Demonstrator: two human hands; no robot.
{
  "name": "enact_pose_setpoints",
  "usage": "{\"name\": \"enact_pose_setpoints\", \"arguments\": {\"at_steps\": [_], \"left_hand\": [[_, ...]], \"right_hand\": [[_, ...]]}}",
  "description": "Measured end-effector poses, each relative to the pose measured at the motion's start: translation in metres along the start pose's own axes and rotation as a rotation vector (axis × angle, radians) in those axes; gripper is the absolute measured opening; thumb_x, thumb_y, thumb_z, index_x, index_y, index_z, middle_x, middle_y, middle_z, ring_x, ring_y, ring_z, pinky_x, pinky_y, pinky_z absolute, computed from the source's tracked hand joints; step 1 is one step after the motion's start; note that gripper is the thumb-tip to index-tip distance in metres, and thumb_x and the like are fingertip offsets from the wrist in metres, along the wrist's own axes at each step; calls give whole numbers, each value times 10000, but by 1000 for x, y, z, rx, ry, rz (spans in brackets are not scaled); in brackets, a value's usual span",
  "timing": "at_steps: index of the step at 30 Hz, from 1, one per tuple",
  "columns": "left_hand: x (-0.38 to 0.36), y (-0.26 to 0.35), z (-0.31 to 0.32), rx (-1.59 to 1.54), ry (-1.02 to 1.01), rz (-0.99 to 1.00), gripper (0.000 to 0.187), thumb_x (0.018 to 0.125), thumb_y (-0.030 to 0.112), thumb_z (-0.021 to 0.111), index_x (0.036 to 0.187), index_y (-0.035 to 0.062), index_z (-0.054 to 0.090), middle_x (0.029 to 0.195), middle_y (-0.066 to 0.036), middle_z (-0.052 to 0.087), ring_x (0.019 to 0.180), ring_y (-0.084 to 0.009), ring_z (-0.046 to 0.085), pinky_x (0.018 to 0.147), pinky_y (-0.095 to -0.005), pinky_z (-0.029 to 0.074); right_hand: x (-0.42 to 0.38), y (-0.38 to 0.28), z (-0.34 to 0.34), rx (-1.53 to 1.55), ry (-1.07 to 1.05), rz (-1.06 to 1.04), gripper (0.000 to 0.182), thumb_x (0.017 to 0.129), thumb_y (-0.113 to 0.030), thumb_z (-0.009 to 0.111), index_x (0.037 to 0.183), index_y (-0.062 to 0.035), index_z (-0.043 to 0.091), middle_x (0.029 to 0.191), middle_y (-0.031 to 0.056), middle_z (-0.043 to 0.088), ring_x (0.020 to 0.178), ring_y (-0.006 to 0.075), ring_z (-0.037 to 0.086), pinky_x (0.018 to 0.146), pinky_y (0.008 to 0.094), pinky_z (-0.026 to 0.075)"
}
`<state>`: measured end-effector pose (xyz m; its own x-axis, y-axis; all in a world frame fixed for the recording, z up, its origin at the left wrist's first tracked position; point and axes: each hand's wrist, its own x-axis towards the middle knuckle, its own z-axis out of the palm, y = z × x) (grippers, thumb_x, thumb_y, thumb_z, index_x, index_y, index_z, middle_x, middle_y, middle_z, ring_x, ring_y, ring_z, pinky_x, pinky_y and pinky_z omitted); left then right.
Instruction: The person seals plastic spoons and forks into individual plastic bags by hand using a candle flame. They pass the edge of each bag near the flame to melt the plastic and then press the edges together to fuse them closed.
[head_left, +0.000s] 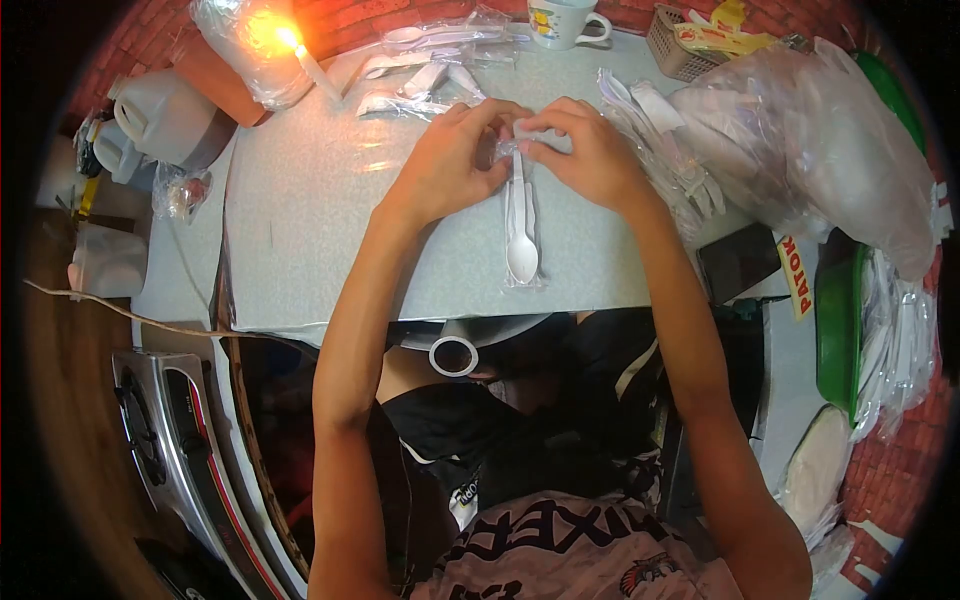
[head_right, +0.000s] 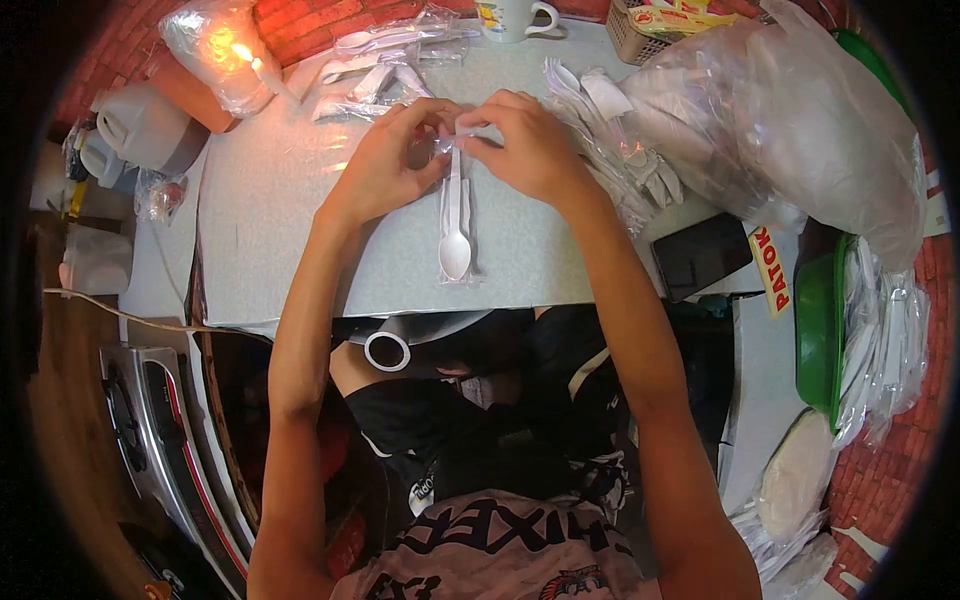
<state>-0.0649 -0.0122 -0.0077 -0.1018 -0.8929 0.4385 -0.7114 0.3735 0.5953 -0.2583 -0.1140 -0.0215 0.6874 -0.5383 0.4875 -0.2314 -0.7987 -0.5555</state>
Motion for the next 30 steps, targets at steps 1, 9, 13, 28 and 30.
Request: {"name": "enact_pose_setpoints", "arguments": {"at_steps": [1,9,13,28,30], "left_hand": [[0,0,1,-47,15,14,540,730,14,704,1255,115,628,966,-94,667,921,-319,612,862,-411,512],[2,-2,-2,-482,60,-297,500,808,61,794,1280,78,627,936,-42,702,799,-122,620,707,-286,486],[3,-4,-5,-763,4,-403,477,835,37,786,1283,29,621,845,-59,722,776,-101,630,698,-246,478],[3,1,-4,-1031,57,-482,419,853,27,780,1242,14,625,892,-80,727,789,-117,638,704,-244,491],[3,2,-3,-1019,53,-500,393,857,43,785,1219,14,633,895,-78,725,784,-117,638,697,-245,491]], "right_hand": [[0,2,0,-1,2,0,135,854,-129,750,963,-51,744,1009,109,713,989,307,665,873,391,521],[5,-8,-6,462,-92,228,166,915,-82,738,1070,-21,733,978,77,750,868,123,697,789,268,549],[8,-9,-7,596,-14,188,182,945,-66,713,1104,22,722,1018,86,756,907,103,690,809,243,547],[10,-19,-15,837,-21,234,349,943,-67,711,1271,29,645,1024,113,736,927,139,704,800,246,561],[10,-18,-13,875,-37,248,376,936,-69,718,1290,26,635,1006,107,727,930,142,706,789,252,567]]}}
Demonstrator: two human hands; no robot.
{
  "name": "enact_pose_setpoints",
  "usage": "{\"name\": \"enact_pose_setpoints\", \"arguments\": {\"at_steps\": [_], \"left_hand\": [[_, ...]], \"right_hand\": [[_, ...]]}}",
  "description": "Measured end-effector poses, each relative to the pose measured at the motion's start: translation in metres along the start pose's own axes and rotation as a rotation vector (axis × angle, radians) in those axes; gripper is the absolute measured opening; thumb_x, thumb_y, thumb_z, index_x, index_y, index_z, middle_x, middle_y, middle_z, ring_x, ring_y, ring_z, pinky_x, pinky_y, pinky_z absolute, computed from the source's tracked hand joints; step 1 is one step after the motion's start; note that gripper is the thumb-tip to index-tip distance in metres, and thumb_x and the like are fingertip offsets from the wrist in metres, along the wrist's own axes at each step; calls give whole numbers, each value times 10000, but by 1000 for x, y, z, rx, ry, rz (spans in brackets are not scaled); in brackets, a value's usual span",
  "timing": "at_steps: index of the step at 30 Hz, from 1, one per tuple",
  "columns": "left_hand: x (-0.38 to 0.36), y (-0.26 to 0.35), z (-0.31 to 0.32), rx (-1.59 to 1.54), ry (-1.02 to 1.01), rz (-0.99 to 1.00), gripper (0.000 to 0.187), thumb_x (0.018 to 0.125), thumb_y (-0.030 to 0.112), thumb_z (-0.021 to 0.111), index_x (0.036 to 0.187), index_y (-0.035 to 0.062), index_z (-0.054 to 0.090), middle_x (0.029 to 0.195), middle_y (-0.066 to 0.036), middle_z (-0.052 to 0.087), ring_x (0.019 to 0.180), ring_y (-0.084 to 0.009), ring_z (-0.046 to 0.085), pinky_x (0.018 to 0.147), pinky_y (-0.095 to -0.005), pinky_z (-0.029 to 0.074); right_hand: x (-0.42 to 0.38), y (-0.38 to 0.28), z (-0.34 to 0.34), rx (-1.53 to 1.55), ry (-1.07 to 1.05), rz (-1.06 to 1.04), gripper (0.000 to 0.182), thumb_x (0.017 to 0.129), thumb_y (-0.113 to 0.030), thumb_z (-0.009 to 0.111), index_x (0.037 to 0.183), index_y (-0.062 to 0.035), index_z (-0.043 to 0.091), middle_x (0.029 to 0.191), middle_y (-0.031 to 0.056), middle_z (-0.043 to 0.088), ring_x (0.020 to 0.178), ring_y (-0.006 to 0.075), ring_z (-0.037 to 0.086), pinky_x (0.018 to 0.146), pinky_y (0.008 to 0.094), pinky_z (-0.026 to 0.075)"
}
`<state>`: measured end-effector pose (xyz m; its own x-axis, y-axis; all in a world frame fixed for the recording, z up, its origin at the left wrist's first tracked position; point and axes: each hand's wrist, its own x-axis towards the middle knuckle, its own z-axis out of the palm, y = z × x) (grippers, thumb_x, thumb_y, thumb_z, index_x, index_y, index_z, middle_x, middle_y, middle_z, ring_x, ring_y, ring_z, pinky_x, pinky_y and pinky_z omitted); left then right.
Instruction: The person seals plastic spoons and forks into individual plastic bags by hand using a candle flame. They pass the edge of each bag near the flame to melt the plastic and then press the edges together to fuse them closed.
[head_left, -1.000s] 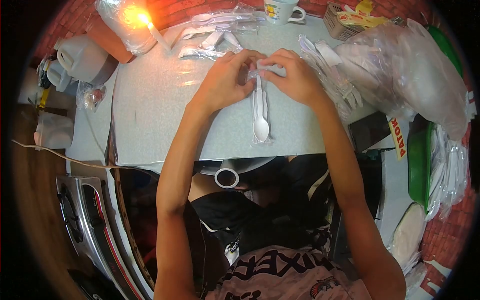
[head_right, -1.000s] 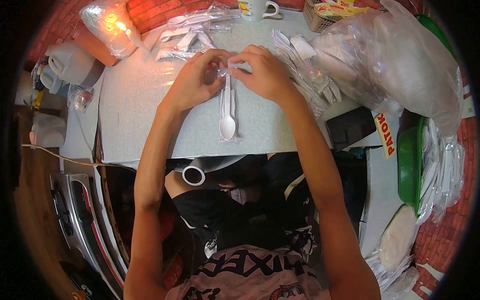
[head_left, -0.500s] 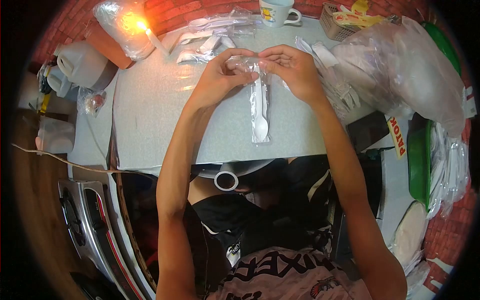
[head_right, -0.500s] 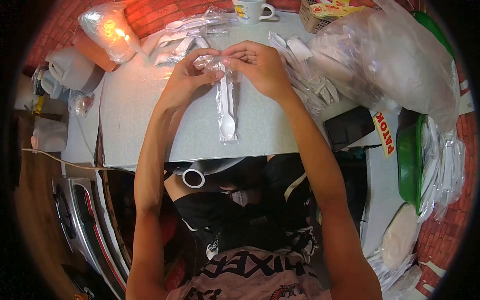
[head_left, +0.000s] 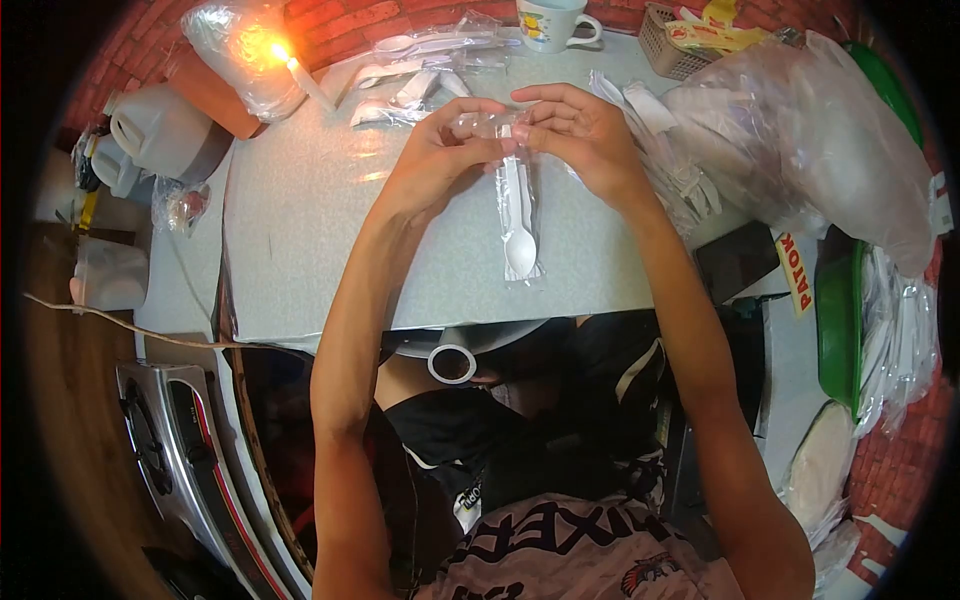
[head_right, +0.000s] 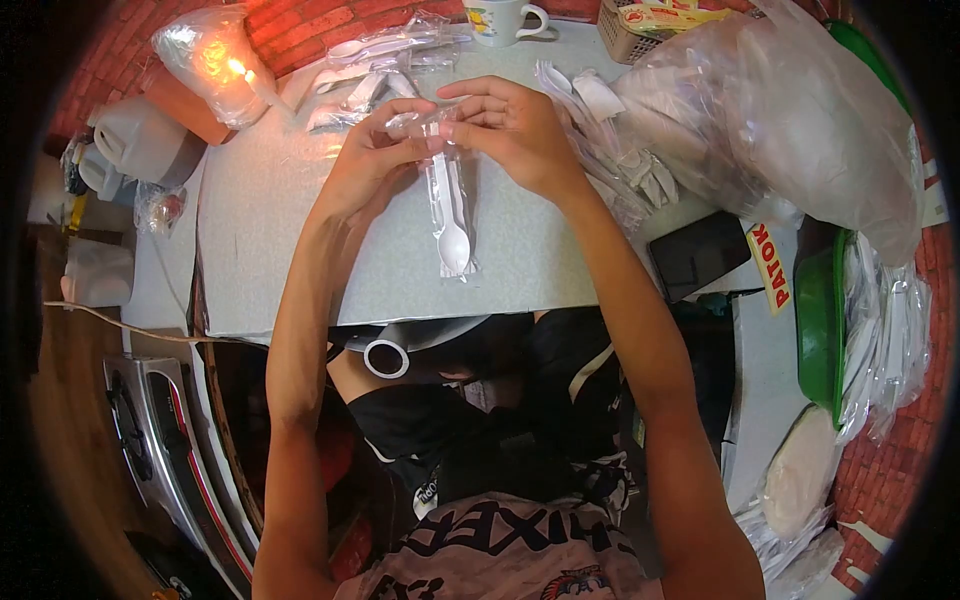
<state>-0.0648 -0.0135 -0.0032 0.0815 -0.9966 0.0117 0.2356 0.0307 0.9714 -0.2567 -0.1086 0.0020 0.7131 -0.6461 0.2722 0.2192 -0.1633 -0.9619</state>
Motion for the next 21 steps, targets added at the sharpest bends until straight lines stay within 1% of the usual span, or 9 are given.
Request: {"name": "enact_pose_setpoints", "arguments": {"at_steps": [5,8,11,13,15,16,18,19,21], "left_hand": [[0,0,2,24,-2,-35,312,866,71,791,1144,14,659,902,-76,723,782,-118,640,685,-248,495],[0,-1,-1,92,-30,-56,239,895,116,775,1112,60,691,963,-40,722,870,-118,654,750,-262,484],[0,-1,-2,106,-40,-60,233,885,110,783,1092,55,690,961,-39,725,864,-117,656,744,-264,490],[2,0,-1,23,18,-28,247,846,50,802,1055,15,675,884,-67,719,777,-114,656,687,-248,516],[1,2,2,-13,80,-19,247,839,48,806,1046,17,674,875,-57,713,772,-111,654,677,-247,513],[0,4,2,-49,136,-14,248,833,47,811,1038,20,674,866,-48,708,768,-108,652,667,-246,510],[0,7,2,-38,170,-8,247,833,47,811,1035,19,671,868,-40,704,765,-106,649,662,-245,508],[0,8,1,-27,199,-6,246,833,48,810,1033,19,669,870,-33,701,762,-103,646,656,-244,506],[1,5,-1,-49,195,2,250,833,51,812,1036,16,669,881,-31,700,758,-98,641,647,-237,497]], "right_hand": [[0,-3,-4,-72,-3,7,410,928,-73,726,1314,21,625,1032,127,734,938,145,709,791,253,570],[0,-4,-5,-80,-11,15,410,935,-79,720,1321,19,623,1051,132,737,944,145,709,798,251,567],[0,-4,-5,-74,1,-12,391,947,-92,709,1315,15,629,1063,120,739,944,141,703,803,251,557],[1,-1,-3,-73,16,-46,380,952,-100,705,1307,14,635,1068,107,741,940,136,698,803,254,552],[3,4,0,-204,273,-207,270,949,-117,707,1199,-15,700,1020,70,742,872,127,682,751,257,527],[4,4,1,-202,269,-209,270,949,-117,707,1199,-15,700,1020,70,742,872,127,682,751,257,527],[3,2,0,-562,419,-414,157,923,-125,734,1058,-46,749,935,45,727,792,133,658,690,262,498],[2,2,3,-560,418,-413,157,923,-125,734,1058,-46,749,935,45,727,792,133,658,690,262,498],[0,2,11,-630,336,-434,109,896,-137,766,976,-64,762,875,44,710,743,146,645,642,267,481]]}}
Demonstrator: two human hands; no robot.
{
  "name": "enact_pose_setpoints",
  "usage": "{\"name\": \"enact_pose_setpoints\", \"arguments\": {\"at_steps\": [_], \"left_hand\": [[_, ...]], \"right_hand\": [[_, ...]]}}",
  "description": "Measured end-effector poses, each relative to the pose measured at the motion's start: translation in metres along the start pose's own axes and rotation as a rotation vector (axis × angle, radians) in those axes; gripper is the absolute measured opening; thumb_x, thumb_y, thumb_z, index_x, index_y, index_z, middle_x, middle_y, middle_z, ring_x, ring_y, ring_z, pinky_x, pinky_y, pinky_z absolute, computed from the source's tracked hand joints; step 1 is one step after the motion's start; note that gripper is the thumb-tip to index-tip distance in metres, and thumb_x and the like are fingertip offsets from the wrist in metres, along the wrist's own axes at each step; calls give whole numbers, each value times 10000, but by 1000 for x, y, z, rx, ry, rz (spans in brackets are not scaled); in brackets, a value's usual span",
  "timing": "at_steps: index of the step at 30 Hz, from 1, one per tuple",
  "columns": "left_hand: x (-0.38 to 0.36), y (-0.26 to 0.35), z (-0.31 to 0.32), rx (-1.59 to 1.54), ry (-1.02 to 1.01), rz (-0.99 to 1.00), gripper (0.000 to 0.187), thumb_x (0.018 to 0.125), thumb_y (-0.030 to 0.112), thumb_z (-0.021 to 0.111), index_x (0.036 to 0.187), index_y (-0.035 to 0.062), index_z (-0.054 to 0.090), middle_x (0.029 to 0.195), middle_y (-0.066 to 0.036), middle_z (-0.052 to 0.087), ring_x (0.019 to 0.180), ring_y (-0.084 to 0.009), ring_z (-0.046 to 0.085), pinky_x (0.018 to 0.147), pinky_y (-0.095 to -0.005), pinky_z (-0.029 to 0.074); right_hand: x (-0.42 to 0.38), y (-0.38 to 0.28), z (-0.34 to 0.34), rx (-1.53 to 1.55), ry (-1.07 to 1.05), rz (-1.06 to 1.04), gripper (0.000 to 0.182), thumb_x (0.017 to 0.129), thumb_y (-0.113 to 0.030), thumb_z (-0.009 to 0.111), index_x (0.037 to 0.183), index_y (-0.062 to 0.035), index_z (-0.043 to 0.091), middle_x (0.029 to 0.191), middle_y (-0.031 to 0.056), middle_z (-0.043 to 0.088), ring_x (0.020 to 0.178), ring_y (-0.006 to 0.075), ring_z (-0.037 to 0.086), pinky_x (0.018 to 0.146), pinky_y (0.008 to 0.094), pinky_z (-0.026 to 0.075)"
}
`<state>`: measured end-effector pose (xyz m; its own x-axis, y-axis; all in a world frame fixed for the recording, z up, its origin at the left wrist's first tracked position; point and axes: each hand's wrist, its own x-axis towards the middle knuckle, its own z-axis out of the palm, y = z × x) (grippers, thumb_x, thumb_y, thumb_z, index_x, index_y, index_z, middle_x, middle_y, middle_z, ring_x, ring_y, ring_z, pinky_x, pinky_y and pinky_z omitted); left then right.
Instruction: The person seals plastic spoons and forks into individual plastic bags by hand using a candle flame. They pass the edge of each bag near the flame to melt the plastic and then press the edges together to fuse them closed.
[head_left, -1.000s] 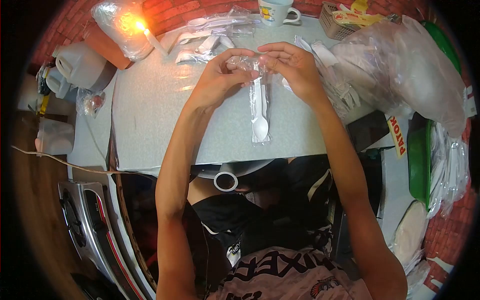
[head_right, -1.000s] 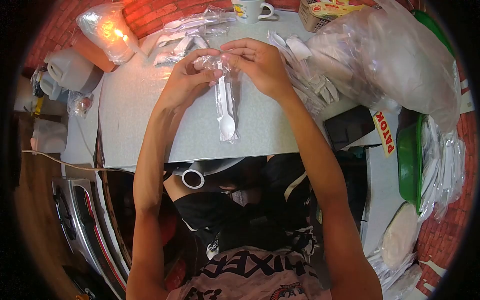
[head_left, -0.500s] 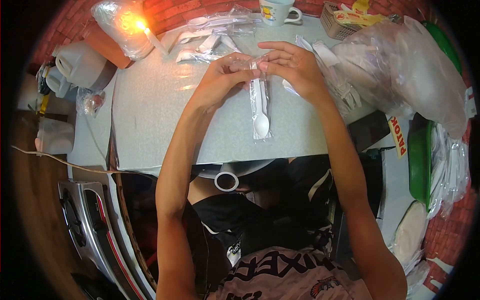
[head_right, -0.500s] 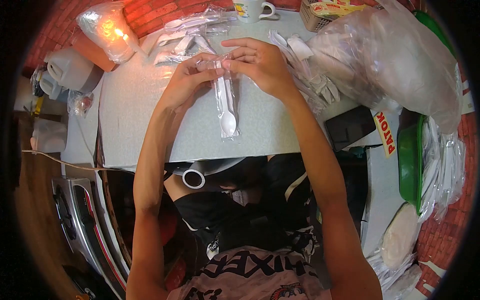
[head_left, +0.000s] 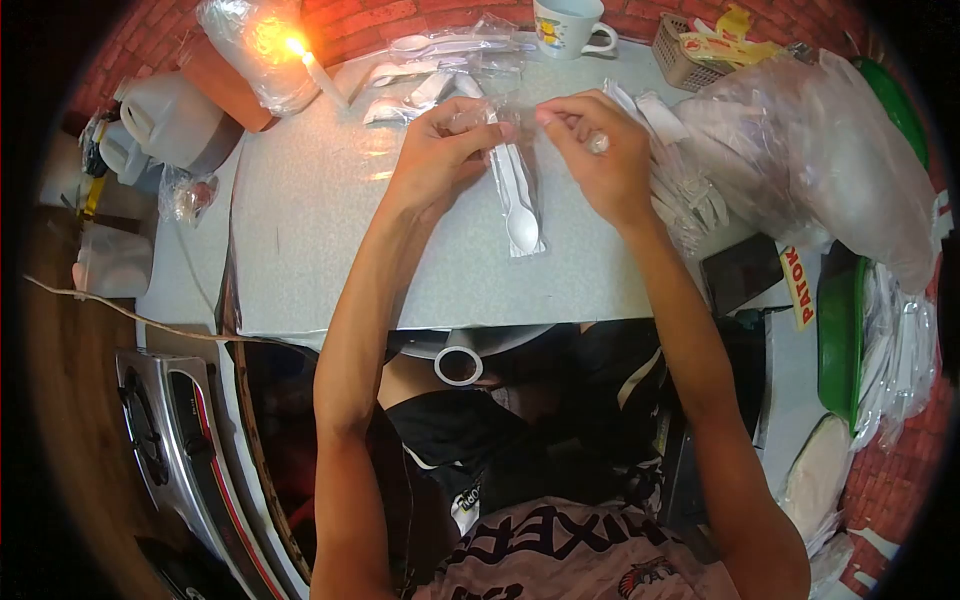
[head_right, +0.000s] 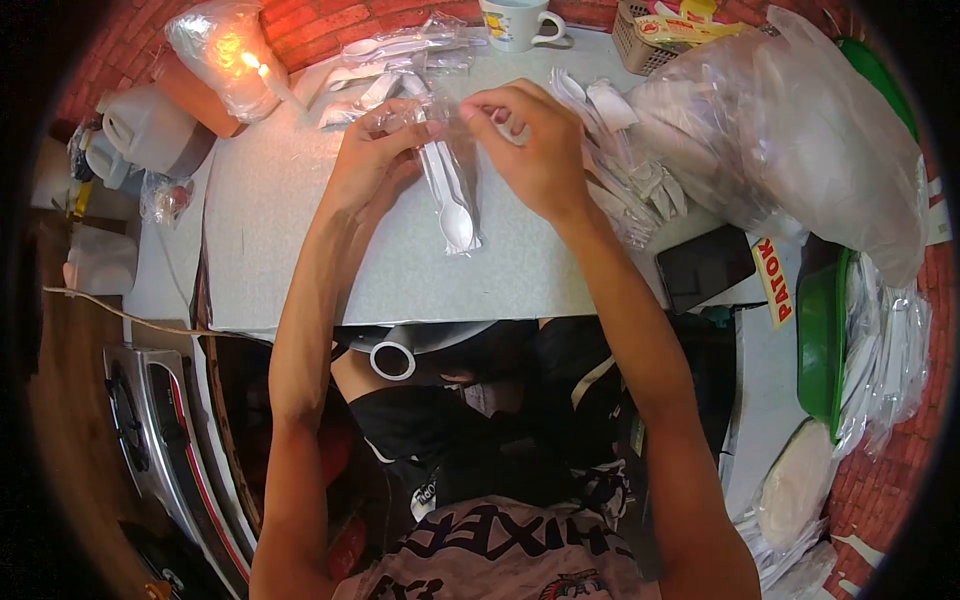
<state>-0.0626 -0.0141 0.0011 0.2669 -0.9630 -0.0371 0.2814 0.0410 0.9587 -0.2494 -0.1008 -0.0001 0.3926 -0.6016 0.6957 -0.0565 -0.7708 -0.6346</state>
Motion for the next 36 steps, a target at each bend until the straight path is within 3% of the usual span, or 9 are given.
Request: {"name": "enact_pose_setpoints", "arguments": {"at_steps": [7,13,15,20,29,31,34,36], "left_hand": [[-4,3,8,-51,-24,-1,257,847,65,816,1056,7,677,887,-26,695,776,-88,625,650,-229,479],[-4,1,9,-25,-65,21,277,858,74,816,1088,15,672,883,-30,704,733,-90,623,610,-209,462],[-1,-4,5,-9,-69,20,283,857,74,817,1094,20,671,875,-25,699,727,-90,618,612,-210,463],[-1,-4,6,-38,-85,16,298,865,99,817,1114,30,668,864,-14,680,744,-86,605,645,-228,474],[4,-2,-1,-197,-80,141,170,990,142,671,1076,-3,660,904,-86,682,762,-143,625,698,-263,493],[4,-1,-5,-49,-88,169,188,1034,164,600,1124,9,653,1027,-86,695,876,-161,646,823,-326,519],[3,-1,3,-150,-13,229,149,1002,121,648,1058,-16,666,925,-93,686,767,-151,631,712,-284,516],[3,-1,3,-134,-19,229,149,1008,118,639,1062,-19,665,937,-99,688,774,-154,637,723,-285,521]], "right_hand": [[-6,2,9,23,-48,156,171,873,-175,801,997,-60,774,872,70,728,721,141,646,610,277,488],[-9,12,13,272,-84,247,226,919,-214,772,1047,-28,778,878,71,745,757,115,654,664,258,515],[-7,6,7,299,-177,362,243,943,-212,751,1056,3,770,868,65,747,767,92,650,681,248,519],[-4,0,3,378,-182,399,232,964,-193,724,1035,26,757,842,56,736,759,76,642,677,232,511],[-4,5,4,515,-133,427,192,990,-162,672,1056,8,733,841,38,718,718,71,636,639,224,514],[-4,6,4,544,-114,453,191,992,-159,666,1066,5,730,845,40,718,724,75,644,636,221,517],[-4,8,3,537,-140,439,196,994,-158,663,1071,10,726,860,49,722,740,78,654,635,219,528],[-4,6,1,553,-131,429,198,997,-154,658,1072,17,721,872,55,724,747,79,658,633,227,541]]}}
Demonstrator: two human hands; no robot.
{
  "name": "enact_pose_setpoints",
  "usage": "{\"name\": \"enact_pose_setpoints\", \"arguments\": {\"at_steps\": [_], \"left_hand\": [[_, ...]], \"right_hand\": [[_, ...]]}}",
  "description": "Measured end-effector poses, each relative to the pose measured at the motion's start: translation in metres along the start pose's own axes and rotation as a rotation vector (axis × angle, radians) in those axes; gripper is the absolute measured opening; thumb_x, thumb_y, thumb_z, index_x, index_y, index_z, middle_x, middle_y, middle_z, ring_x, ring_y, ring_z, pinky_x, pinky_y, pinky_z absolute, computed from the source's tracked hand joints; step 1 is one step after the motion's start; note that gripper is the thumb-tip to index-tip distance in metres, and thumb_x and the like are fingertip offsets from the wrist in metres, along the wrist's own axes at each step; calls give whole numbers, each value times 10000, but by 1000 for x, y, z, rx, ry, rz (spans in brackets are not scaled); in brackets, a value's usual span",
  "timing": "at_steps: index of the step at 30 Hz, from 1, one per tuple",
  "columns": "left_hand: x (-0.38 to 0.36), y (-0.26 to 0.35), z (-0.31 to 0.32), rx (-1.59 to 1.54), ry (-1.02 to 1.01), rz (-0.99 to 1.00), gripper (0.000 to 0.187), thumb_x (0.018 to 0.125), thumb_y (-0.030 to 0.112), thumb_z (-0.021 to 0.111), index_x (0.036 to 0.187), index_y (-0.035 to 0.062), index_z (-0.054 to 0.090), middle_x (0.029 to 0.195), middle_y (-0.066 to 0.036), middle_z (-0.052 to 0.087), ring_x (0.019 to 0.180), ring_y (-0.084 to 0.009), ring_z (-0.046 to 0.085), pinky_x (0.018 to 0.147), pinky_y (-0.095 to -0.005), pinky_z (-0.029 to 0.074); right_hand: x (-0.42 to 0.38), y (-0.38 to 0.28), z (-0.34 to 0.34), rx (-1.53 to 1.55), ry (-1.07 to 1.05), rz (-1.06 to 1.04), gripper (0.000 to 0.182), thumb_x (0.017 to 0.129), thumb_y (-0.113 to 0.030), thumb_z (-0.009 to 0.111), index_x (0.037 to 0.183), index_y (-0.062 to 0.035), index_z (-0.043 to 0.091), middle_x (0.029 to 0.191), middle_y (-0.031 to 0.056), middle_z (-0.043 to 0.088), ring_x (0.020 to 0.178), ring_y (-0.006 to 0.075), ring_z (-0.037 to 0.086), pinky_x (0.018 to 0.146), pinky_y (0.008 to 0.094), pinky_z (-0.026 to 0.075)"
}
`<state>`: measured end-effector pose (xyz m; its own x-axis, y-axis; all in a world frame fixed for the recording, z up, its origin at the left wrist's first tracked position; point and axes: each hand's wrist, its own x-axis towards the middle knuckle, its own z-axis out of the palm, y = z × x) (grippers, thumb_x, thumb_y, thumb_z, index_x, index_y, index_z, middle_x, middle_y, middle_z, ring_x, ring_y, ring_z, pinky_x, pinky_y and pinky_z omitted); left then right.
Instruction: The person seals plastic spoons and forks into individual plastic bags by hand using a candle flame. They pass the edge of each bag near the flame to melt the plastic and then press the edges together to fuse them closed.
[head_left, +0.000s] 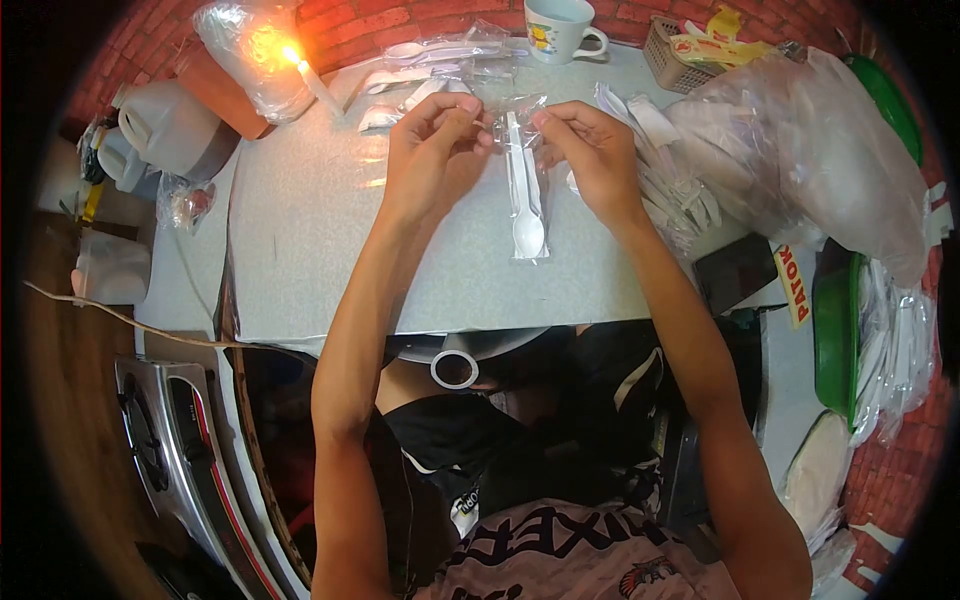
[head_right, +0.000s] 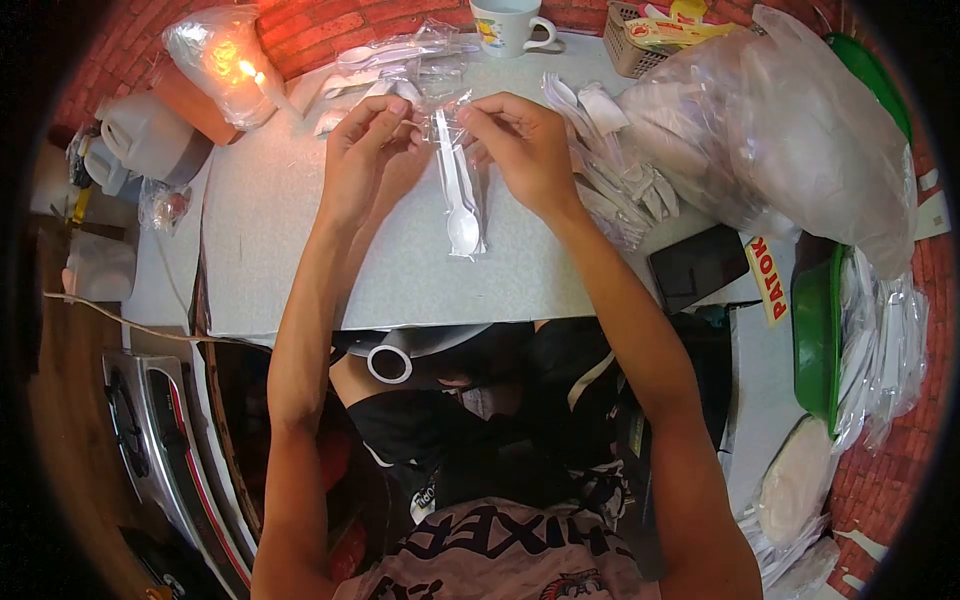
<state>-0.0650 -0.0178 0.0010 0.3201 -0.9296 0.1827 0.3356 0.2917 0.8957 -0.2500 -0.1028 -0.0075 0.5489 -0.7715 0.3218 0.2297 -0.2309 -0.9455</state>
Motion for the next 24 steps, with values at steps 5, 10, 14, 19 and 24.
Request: {"name": "enact_pose_setpoints", "arguments": {"at_steps": [5,10,14,19,24], "left_hand": [[3,-1,-5,83,-12,-1,154,1015,117,617,1075,-18,658,978,-111,690,797,-161,652,752,-284,532],[-1,5,-1,-6,-13,-62,231,988,190,635,1127,5,633,980,-118,691,798,-162,661,733,-301,539],[-8,-3,9,160,130,-79,292,985,204,641,1205,16,600,975,-124,688,792,-164,654,713,-307,533],[-5,8,11,109,114,47,398,961,127,668,1314,15,523,994,-116,703,783,-138,635,684,-286,512],[-2,0,5,94,47,100,429,903,-1,713,1295,-3,541,959,-102,724,788,-122,633,676,-275,500]], "right_hand": [[0,0,2,25,6,-9,195,998,-149,658,1066,23,718,884,59,727,756,84,665,640,232,551],[1,1,2,22,-19,20,180,1001,-134,654,1055,25,715,884,62,726,776,89,669,641,229,553],[0,-1,4,9,-58,-17,157,1002,-106,647,1040,32,710,877,59,722,772,89,664,646,233,553],[-1,1,4,-24,-79,-23,148,998,-96,652,1033,35,711,874,55,720,756,89,660,650,235,547],[-3,2,7,-84,-142,-32,135,982,-77,671,1045,33,715,867,49,718,705,80,650,631,224,524]]}}
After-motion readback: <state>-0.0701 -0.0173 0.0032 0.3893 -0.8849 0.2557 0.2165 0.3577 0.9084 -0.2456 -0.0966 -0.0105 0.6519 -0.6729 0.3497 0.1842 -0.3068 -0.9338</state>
